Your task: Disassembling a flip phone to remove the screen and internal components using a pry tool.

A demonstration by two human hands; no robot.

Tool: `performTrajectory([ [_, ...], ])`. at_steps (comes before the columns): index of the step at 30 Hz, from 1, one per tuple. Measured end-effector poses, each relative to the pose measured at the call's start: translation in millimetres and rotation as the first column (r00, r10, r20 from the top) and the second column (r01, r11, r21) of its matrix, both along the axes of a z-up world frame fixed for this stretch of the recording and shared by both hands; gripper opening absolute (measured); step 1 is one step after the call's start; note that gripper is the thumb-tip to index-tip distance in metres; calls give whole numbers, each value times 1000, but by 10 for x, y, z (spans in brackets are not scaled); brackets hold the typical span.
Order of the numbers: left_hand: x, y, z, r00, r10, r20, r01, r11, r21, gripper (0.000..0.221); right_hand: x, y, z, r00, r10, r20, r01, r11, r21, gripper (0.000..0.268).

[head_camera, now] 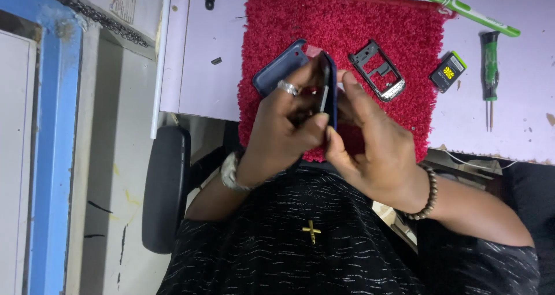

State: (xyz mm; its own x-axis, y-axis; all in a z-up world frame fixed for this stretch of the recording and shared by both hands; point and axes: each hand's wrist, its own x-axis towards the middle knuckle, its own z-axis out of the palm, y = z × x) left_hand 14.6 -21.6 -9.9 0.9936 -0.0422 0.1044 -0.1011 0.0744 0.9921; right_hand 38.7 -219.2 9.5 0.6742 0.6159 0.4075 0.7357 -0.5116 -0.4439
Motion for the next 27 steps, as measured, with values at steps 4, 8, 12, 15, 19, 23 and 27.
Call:
performTrajectory([
  [4, -210, -115, -11, 965, 191, 181, -256, 841, 477, 90, -71, 34, -113, 881, 180, -438, -14, 934, 357, 76],
  [8, -286, -259, -35, 906, 329, 267, -421, 770, 479, 86, -83, -26, -315, 683, 432, -589, 61, 770, 635, 63],
  [12, -304, -262, -32, 905, 321, 281, -422, 771, 478, 88, -31, 3, -306, 655, 382, -652, 101, 811, 576, 52],
  [15, -310, -242, 77, 939, 298, 171, -343, 782, 521, 90, -9, 11, -276, 600, 383, -703, 117, 827, 550, 46],
  [19, -297, -183, 84, 949, 272, 161, -316, 776, 546, 89, 14, 0, -283, 571, 401, -716, 108, 828, 550, 55],
  [23, -253, -135, 128, 973, 226, 47, -220, 846, 485, 89, 34, 21, -247, 576, 381, -724, 111, 840, 531, 50],
  [27, -223, -130, 118, 977, 204, 55, -206, 860, 467, 87, 42, 31, -246, 547, 404, -733, 133, 823, 552, 50],
])
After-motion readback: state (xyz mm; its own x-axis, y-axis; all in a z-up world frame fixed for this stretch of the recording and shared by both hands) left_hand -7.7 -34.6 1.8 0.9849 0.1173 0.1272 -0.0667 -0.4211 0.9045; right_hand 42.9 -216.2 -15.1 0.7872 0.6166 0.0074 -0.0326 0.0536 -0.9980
